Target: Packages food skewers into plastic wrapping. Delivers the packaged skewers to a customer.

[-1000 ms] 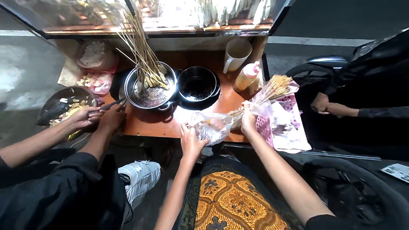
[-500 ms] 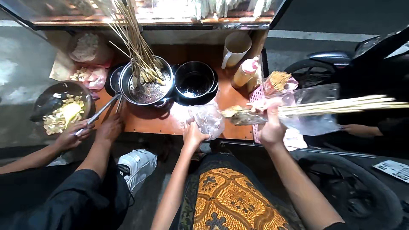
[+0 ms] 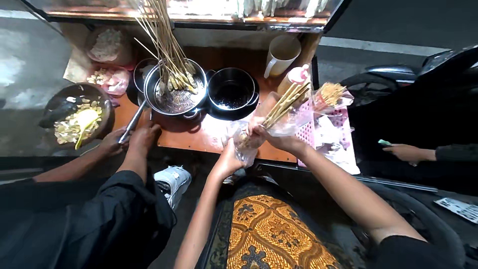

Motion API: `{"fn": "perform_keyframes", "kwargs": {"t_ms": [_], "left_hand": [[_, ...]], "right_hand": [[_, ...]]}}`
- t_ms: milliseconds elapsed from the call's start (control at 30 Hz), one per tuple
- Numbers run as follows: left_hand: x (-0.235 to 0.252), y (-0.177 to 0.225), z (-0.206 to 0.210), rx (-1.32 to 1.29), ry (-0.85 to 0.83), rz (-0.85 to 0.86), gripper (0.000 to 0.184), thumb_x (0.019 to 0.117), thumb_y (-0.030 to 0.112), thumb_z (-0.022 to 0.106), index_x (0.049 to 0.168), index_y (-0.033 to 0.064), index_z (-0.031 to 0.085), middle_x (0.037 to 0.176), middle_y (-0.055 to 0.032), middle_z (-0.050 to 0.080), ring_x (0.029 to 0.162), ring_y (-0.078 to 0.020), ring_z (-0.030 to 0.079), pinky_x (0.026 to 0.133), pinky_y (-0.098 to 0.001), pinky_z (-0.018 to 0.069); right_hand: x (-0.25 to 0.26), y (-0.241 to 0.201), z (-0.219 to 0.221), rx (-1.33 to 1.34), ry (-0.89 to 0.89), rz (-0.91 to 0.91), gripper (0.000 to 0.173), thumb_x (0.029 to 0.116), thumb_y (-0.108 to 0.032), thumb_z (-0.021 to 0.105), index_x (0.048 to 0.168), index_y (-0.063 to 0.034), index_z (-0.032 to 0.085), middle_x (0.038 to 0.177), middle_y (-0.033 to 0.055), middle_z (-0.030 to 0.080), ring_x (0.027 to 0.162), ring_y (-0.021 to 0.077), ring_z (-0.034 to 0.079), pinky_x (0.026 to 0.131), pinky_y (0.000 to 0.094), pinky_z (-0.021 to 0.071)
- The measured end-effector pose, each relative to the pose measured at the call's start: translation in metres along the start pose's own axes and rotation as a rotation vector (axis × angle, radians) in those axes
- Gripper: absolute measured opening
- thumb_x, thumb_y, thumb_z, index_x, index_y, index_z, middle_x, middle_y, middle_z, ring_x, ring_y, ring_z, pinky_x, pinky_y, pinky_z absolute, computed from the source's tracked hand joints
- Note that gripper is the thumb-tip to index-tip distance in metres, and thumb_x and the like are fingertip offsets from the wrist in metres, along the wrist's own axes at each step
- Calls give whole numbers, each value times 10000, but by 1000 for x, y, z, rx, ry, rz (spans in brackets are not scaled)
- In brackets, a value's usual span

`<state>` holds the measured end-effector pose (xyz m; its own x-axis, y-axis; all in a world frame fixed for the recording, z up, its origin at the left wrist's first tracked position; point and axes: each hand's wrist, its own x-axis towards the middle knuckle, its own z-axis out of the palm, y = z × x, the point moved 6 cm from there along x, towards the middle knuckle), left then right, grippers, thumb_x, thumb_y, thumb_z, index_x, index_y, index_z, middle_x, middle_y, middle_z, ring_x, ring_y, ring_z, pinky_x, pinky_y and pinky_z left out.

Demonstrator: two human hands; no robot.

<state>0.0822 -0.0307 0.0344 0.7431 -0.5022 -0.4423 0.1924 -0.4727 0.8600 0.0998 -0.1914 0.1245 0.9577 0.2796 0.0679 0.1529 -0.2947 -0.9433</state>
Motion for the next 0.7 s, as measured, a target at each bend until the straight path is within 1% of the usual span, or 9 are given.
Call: {"fn": "perform_keyframes", "kwargs": {"t_ms": [167,233,300,367,467,533,600,633,700], "left_hand": [[-15,12,-6,51,88,38,1054,657,165,901,1498,-57,307,1402,-272,529,1289,-293,573,1092,-429,484],[-20,17,-9,146,138,-28,1026,666,168,915,1491,-35,338,1490,-302,428,1318,-349,543,1082,-469,486],[-23,21,-13,290,205,-76,957,677,190,931,1472,-12,438,1614,-298,250,1436,-424,395,1134,-544,420],[-23,23,-17,353,284,-21,884,659,297,931,1416,37,556,1596,-244,333,1477,-428,314,1152,-632,336],[-21,19,-18,185,353,105,742,667,388,916,1273,43,663,1399,-196,583,1375,-342,475,1167,-602,311],[-26,13,-20,89,425,182,506,766,272,854,1167,0,706,1207,-182,689,1202,-284,626,1089,-521,456],[-32,13,-21,129,450,217,283,883,97,735,1084,-102,712,1064,-245,722,1064,-324,691,995,-497,514],[-31,14,-21,184,441,216,259,909,55,696,1089,-131,699,1068,-275,713,1069,-354,688,997,-501,512],[-23,11,-24,246,401,188,266,924,41,671,1133,-124,676,1126,-289,685,1120,-383,657,1025,-528,494]], "right_hand": [[14,-4,19,65,-64,-83,331,1047,-307,532,971,-19,676,852,7,655,816,2,616,793,184,529],[17,2,26,151,-78,-114,359,1043,-345,545,977,-14,664,864,29,657,832,47,627,806,221,541],[16,-3,31,111,-96,-64,262,1016,-246,613,1032,7,681,924,59,684,892,56,644,861,227,541],[14,-3,39,-25,-118,35,204,963,-136,683,1096,17,702,984,95,712,922,68,660,883,248,545],[10,8,55,-112,-165,-33,317,903,-142,742,1163,30,685,1074,134,713,1018,104,661,940,268,527],[10,-6,60,-223,-210,-133,310,870,-121,769,1132,30,703,1106,159,714,1075,189,660,980,350,515],[11,-19,64,-407,-220,-248,343,833,-126,792,1152,-13,738,1279,206,661,1269,369,577,1057,596,414],[11,-15,66,-467,-229,-244,437,833,-159,809,1250,-66,715,1380,219,595,1351,430,497,1065,690,357],[6,5,59,-441,-185,-82,674,860,-328,816,1453,-124,570,1503,201,476,1430,426,395,1098,718,315]]}}
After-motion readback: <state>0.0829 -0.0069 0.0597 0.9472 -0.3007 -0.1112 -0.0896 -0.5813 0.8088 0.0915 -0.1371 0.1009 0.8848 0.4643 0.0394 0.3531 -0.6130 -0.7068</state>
